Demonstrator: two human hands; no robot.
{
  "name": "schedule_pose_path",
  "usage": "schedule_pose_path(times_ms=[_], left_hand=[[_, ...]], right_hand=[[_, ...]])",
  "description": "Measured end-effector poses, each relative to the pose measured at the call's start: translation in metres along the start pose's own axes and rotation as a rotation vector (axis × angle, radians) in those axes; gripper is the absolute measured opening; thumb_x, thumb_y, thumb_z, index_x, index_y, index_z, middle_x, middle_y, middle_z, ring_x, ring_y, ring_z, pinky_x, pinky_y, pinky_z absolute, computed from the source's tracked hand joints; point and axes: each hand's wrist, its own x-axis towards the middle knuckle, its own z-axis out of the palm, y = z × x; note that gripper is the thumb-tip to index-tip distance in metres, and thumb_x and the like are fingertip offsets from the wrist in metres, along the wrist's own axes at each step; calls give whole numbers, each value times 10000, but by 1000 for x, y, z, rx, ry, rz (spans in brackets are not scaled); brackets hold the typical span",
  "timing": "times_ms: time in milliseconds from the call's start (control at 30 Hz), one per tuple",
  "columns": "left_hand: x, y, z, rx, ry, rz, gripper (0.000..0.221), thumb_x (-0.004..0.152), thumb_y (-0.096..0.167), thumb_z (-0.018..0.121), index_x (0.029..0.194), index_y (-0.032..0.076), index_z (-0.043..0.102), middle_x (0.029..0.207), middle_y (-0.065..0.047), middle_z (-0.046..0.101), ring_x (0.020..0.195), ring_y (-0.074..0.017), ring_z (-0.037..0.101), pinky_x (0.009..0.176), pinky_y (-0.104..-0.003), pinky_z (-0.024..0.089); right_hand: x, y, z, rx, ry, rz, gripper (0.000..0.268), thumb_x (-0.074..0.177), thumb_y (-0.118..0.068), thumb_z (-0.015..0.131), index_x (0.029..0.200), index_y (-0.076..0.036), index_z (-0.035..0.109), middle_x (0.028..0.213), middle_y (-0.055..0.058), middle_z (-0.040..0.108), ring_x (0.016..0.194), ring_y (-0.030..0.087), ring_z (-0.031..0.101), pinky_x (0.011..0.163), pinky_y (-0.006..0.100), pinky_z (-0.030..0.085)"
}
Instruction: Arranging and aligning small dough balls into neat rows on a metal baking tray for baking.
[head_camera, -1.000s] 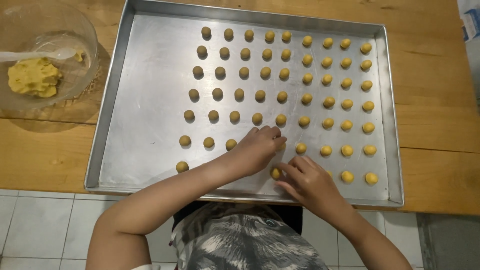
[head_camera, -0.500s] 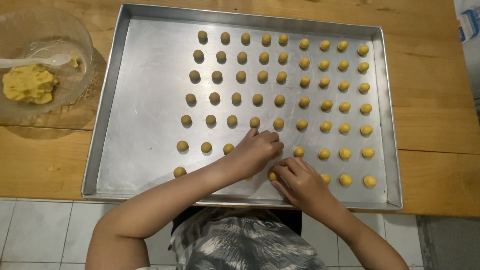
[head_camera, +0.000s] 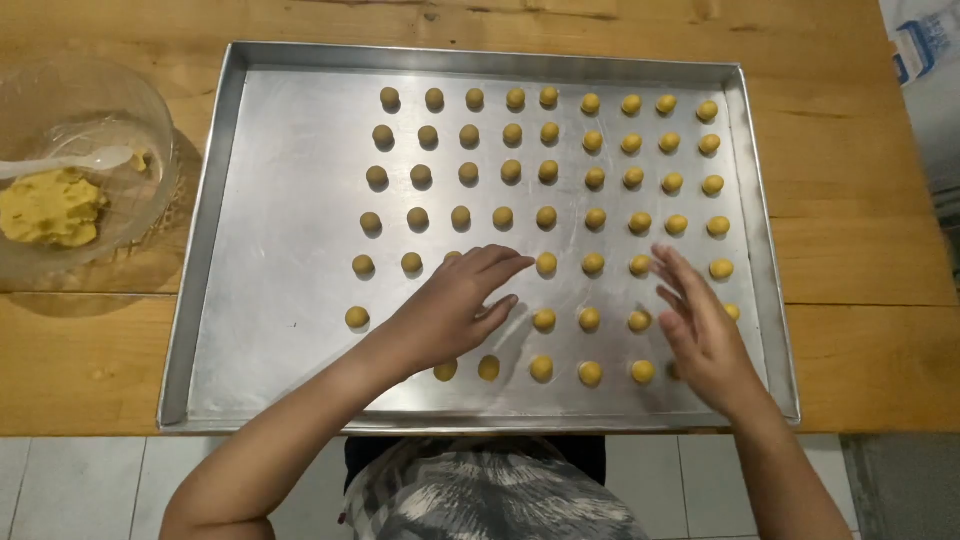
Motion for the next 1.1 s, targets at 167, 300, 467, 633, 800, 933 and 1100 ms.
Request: schedule_pose_path(times_ms=[167, 300, 467, 633, 800, 933, 1100], left_hand=[[-3, -5, 1, -81, 52, -41, 495, 1013, 230, 565, 1445, -8, 526, 1365, -239, 599, 1259, -401, 588, 1025, -518, 461], [-6, -19, 10, -142, 35, -77, 564, 1032, 305, 524, 1508, 13, 446, 1434, -217, 547, 1327, -408, 535, 1070, -571, 433], [-5, -16, 5, -154, -34, -94, 577, 1037, 310, 496, 1515, -3, 421, 1420, -231, 551, 1344, -415, 524, 1094, -594, 412], [-6, -16, 8, -119, -109, -86, 582, 1042, 312, 467, 1517, -19, 416, 1429, -251, 547, 1396, -416, 482, 1142, -588, 363], [-6, -17, 11, -102, -99, -74, 597, 1048, 347, 470, 1520, -15, 420, 1449, -266, 535, 1421, -421, 450, 1166, -594, 322], [-9, -17, 11, -97, -78, -64, 581, 1050, 334, 471, 1509, -20, 437, 1431, -265, 548, 1404, -415, 473, 1149, -582, 348], [-10, -15, 10, -71, -71, -44, 587, 1052, 336, 474, 1503, -37, 436, 1428, -291, 541, 1403, -431, 471, 1150, -603, 339]], right_hand=[[68, 2, 12, 373, 28, 153, 744, 1087, -479, 205, 1610, 24, 44, 1700, 247, 66, 1555, 429, 62, 1255, 547, 101], [115, 30, 32, 443, 76, 328, 838, 1077, -582, 139, 1618, 36, -32, 1700, 266, -59, 1566, 431, -52, 1270, 543, -22], [130, 39, 47, 468, 101, 401, 790, 1082, -567, 158, 1638, -39, -32, 1714, 211, -84, 1579, 368, -77, 1254, 562, -50], [131, 34, 47, 413, 26, 454, 819, 1043, -644, 115, 1651, -111, -18, 1727, 155, -60, 1583, 317, -58, 1253, 544, -7], [130, 38, 48, 393, -16, 423, 837, 1043, -647, 106, 1647, -81, -14, 1725, 162, -58, 1583, 334, -44, 1261, 513, 2], [134, 42, 48, 386, -17, 445, 824, 1036, -648, 81, 1651, -111, -29, 1726, 152, -79, 1581, 335, -65, 1252, 544, -15], [147, 57, 38, 360, 29, 430, 842, 1027, -668, 50, 1654, -111, -24, 1724, 167, -77, 1578, 358, -60, 1247, 568, -23]])
